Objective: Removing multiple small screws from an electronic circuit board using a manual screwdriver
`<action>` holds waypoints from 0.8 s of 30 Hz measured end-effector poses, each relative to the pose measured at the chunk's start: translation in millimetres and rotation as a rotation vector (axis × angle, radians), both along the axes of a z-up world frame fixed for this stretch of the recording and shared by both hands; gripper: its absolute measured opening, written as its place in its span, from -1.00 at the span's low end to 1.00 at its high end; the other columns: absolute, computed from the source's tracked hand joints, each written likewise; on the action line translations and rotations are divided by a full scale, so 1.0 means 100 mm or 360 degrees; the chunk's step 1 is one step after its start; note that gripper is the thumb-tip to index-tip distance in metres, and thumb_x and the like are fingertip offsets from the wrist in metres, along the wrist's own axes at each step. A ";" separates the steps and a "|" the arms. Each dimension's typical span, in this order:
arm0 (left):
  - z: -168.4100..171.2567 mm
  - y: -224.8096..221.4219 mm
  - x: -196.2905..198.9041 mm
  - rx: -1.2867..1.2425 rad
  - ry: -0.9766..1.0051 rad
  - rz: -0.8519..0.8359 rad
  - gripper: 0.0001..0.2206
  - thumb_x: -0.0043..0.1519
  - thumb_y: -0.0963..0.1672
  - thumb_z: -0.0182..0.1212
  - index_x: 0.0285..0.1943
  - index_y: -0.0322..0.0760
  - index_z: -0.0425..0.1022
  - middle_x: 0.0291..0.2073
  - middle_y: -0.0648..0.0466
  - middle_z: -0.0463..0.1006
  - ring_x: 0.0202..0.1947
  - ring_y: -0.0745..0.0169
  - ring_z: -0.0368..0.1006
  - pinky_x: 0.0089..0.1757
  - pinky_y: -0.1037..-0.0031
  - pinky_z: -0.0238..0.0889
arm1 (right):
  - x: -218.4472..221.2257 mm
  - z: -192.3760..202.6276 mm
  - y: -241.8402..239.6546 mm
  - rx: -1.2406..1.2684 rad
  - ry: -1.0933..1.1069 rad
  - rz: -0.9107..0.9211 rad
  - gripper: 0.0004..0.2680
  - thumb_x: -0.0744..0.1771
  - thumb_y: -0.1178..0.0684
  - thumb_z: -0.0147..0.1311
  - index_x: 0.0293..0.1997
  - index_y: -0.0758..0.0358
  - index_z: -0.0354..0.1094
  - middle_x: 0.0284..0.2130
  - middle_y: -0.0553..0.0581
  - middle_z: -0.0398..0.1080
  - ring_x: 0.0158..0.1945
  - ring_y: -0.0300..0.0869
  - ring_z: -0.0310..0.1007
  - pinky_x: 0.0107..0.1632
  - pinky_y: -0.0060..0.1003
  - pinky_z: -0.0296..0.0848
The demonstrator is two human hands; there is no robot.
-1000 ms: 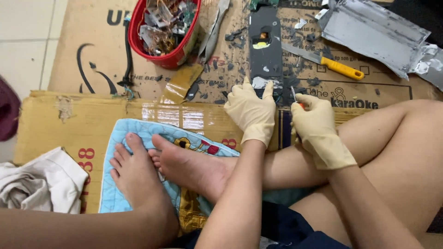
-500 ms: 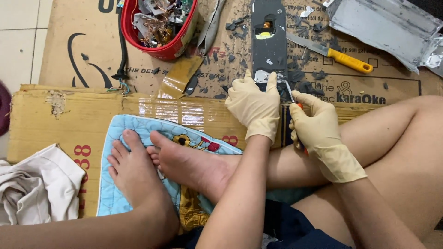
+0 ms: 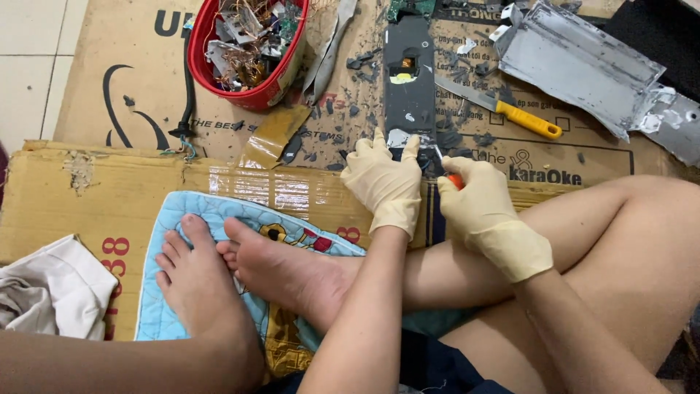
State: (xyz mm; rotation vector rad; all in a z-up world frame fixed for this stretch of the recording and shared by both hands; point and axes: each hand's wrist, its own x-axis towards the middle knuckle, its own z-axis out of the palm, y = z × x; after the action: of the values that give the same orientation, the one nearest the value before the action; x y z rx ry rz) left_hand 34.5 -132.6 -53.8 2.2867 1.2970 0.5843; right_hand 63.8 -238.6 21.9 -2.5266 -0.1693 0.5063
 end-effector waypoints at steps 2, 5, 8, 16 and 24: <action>-0.05 -0.01 0.02 0.0017 -0.0003 0.0003 -0.39 0.03 0.23 0.24 0.13 -0.09 0.60 -0.34 0.19 0.44 -0.20 0.06 0.39 -0.03 0.20 0.20 | -0.01 -0.04 0.00 0.0042 -0.0025 -0.0010 -0.75 0.30 0.06 0.19 0.09 -0.05 0.52 -0.18 0.18 0.56 -0.02 0.11 0.53 -0.05 0.02 0.52; -0.07 0.00 0.01 0.0031 0.0003 0.0003 -0.39 0.04 0.23 0.23 0.14 -0.08 0.60 -0.34 0.19 0.43 -0.19 0.07 0.39 -0.02 0.19 0.20 | -0.01 0.07 -0.02 0.0369 0.0266 -0.0280 -0.77 0.30 0.07 0.16 0.08 0.03 0.48 -0.42 0.16 0.44 -0.38 -0.06 0.40 -0.39 -0.17 0.41; -0.08 -0.01 0.02 0.0027 0.0028 -0.0001 -0.39 0.03 0.23 0.23 0.13 -0.07 0.60 -0.33 0.20 0.44 -0.18 0.07 0.39 -0.01 0.18 0.21 | 0.02 0.04 -0.02 0.0618 0.0503 -0.0518 -0.76 0.32 0.06 0.13 0.10 0.17 0.42 -0.72 0.22 0.31 -0.79 -0.16 0.27 -0.80 -0.25 0.27; -0.13 -0.01 0.03 0.0024 0.0076 -0.0012 -0.39 0.05 0.25 0.16 0.14 -0.05 0.59 -0.29 0.21 0.44 -0.15 0.08 0.39 0.00 0.21 0.18 | 0.02 -0.10 -0.03 0.0119 -0.0200 0.0035 -0.75 0.28 0.03 0.21 0.06 -0.08 0.53 -0.10 0.16 0.55 0.08 0.10 0.47 0.09 -0.01 0.48; -0.16 -0.02 0.03 0.0030 0.0111 -0.0002 -0.36 0.07 0.28 0.13 0.17 -0.03 0.57 -0.24 0.20 0.46 -0.11 0.08 0.38 0.06 0.21 0.15 | 0.08 -0.40 -0.10 0.0134 -0.0229 0.0175 -0.74 0.29 0.08 0.19 0.10 -0.03 0.50 -0.04 0.16 0.53 0.03 0.09 0.50 0.01 -0.06 0.54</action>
State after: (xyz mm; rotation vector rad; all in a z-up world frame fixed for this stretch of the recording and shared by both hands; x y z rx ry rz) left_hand 37.6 -134.6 -69.3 2.3423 1.3275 0.5223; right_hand 71.7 -248.2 -18.2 -2.4804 -0.3770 0.3520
